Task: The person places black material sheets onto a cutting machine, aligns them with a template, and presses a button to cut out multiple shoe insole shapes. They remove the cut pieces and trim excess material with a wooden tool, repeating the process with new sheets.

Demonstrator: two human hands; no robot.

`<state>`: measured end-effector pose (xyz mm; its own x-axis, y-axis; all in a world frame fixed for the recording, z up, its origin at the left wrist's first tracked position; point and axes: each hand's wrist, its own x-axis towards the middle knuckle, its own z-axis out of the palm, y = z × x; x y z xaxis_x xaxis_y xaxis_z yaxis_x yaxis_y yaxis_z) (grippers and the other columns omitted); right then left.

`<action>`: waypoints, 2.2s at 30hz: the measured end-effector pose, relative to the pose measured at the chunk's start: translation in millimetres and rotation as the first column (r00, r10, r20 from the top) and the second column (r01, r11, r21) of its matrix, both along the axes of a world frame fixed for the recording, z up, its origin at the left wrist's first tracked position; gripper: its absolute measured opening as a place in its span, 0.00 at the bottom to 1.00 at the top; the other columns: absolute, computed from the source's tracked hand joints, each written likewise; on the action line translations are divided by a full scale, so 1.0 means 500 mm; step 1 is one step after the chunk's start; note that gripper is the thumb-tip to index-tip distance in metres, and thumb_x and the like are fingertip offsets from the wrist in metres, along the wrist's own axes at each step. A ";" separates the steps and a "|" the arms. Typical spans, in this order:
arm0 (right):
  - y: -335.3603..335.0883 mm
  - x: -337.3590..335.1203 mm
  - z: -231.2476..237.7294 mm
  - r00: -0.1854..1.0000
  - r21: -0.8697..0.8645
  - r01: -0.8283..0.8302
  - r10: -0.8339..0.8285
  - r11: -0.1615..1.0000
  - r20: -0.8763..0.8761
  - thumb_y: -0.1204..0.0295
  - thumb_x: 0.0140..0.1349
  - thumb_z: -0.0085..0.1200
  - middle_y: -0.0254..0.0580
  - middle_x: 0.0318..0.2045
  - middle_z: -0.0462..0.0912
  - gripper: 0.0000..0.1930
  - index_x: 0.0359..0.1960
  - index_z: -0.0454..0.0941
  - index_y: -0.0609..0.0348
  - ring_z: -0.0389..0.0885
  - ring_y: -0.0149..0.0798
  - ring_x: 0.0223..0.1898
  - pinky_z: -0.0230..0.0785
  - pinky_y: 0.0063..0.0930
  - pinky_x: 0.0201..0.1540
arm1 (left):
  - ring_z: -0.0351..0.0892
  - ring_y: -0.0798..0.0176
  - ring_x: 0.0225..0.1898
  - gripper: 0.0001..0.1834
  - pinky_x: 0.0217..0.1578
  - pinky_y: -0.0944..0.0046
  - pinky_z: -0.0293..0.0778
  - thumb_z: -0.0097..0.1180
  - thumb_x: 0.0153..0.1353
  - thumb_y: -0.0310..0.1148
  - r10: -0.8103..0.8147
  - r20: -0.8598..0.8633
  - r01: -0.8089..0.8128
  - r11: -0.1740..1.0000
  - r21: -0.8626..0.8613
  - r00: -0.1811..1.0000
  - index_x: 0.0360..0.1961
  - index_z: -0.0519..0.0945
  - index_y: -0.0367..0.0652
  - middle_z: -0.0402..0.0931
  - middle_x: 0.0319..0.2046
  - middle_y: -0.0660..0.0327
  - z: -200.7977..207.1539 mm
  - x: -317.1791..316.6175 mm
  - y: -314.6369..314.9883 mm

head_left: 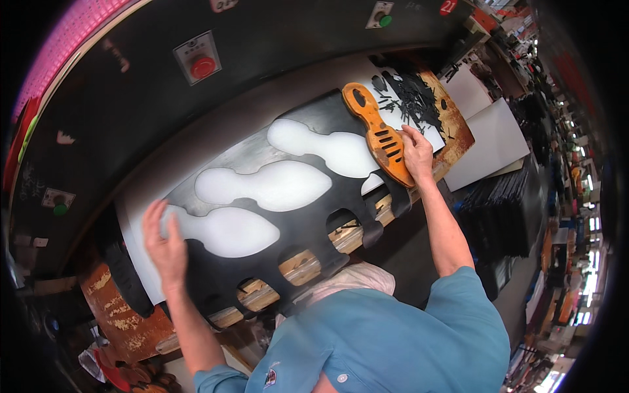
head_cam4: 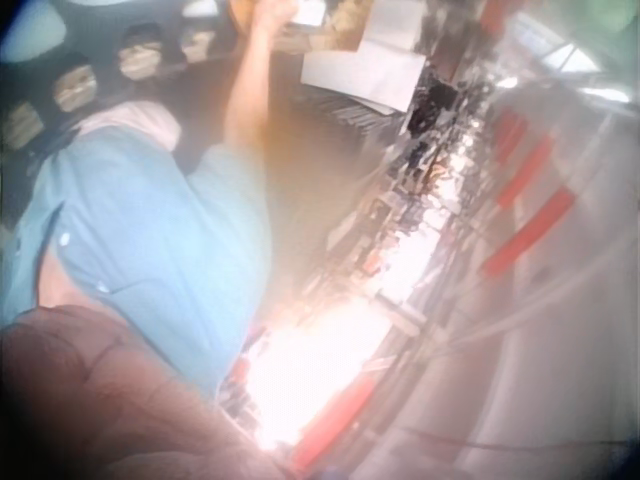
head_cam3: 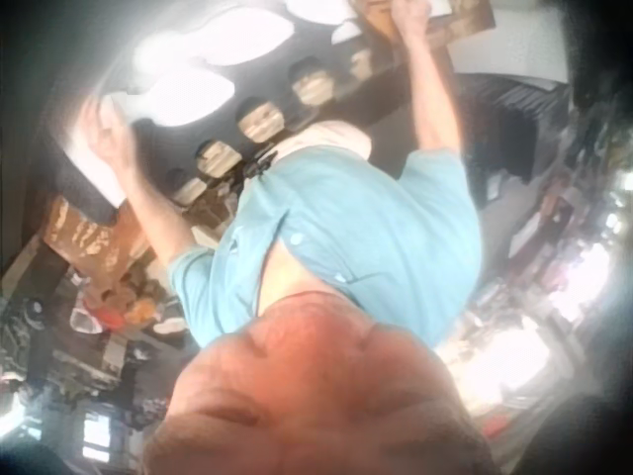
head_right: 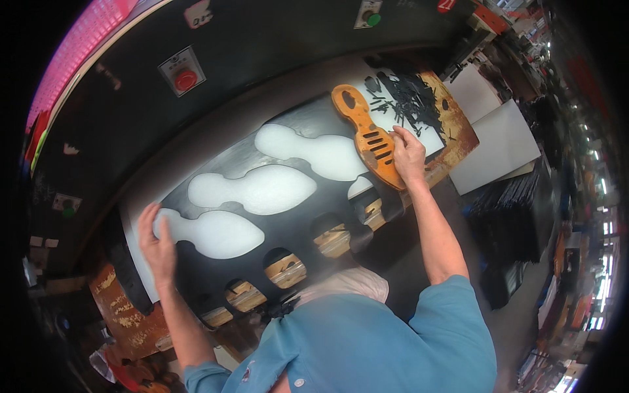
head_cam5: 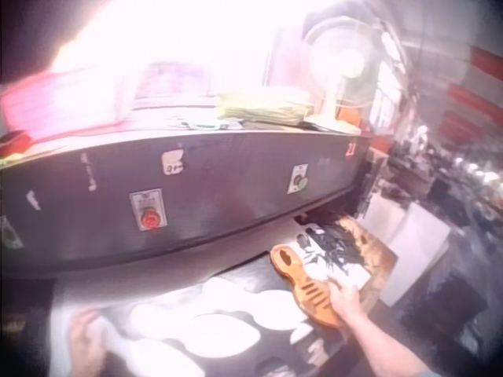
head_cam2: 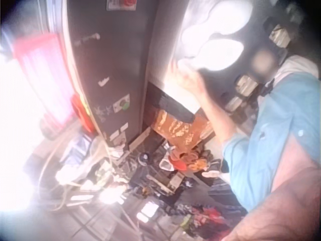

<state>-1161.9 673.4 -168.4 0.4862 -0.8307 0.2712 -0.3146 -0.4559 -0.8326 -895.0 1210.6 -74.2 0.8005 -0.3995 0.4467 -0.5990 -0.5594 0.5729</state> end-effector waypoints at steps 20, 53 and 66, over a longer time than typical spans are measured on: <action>-0.011 -0.042 0.116 0.803 0.058 -0.564 0.563 0.824 -0.194 0.59 0.49 0.76 0.73 0.74 0.62 0.46 0.71 0.75 0.66 0.67 0.66 0.73 0.62 0.53 0.76 | 0.65 0.40 0.77 0.24 0.76 0.44 0.61 0.64 0.69 0.30 -0.035 0.141 -0.022 0.922 0.386 0.989 0.67 0.81 0.46 0.70 0.73 0.48 -0.112 -0.118 -0.411; -0.068 -0.020 0.115 0.838 0.146 -0.543 0.545 0.827 0.032 0.65 0.46 0.78 0.65 0.69 0.69 0.52 0.76 0.69 0.63 0.71 0.61 0.69 0.67 0.48 0.72 | 0.72 0.45 0.73 0.21 0.72 0.49 0.66 0.66 0.68 0.30 0.063 0.185 -0.124 0.933 0.339 0.981 0.62 0.83 0.43 0.78 0.67 0.54 -0.104 -0.122 -0.422; -0.187 0.101 -0.009 0.752 -0.385 -0.659 0.562 0.647 -0.344 0.66 0.71 0.60 0.57 0.69 0.78 0.24 0.65 0.81 0.63 0.68 0.58 0.75 0.58 0.53 0.79 | 0.73 0.46 0.72 0.20 0.73 0.48 0.65 0.65 0.69 0.30 0.033 0.182 -0.086 0.953 0.290 0.983 0.62 0.82 0.43 0.79 0.67 0.55 -0.113 -0.115 -0.409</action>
<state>-1111.4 580.0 -172.9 0.9147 -0.1241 0.3846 0.0584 -0.9011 -0.4297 -952.8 1006.3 -130.6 0.7479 -0.4884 0.4495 -0.6344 -0.7251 0.2677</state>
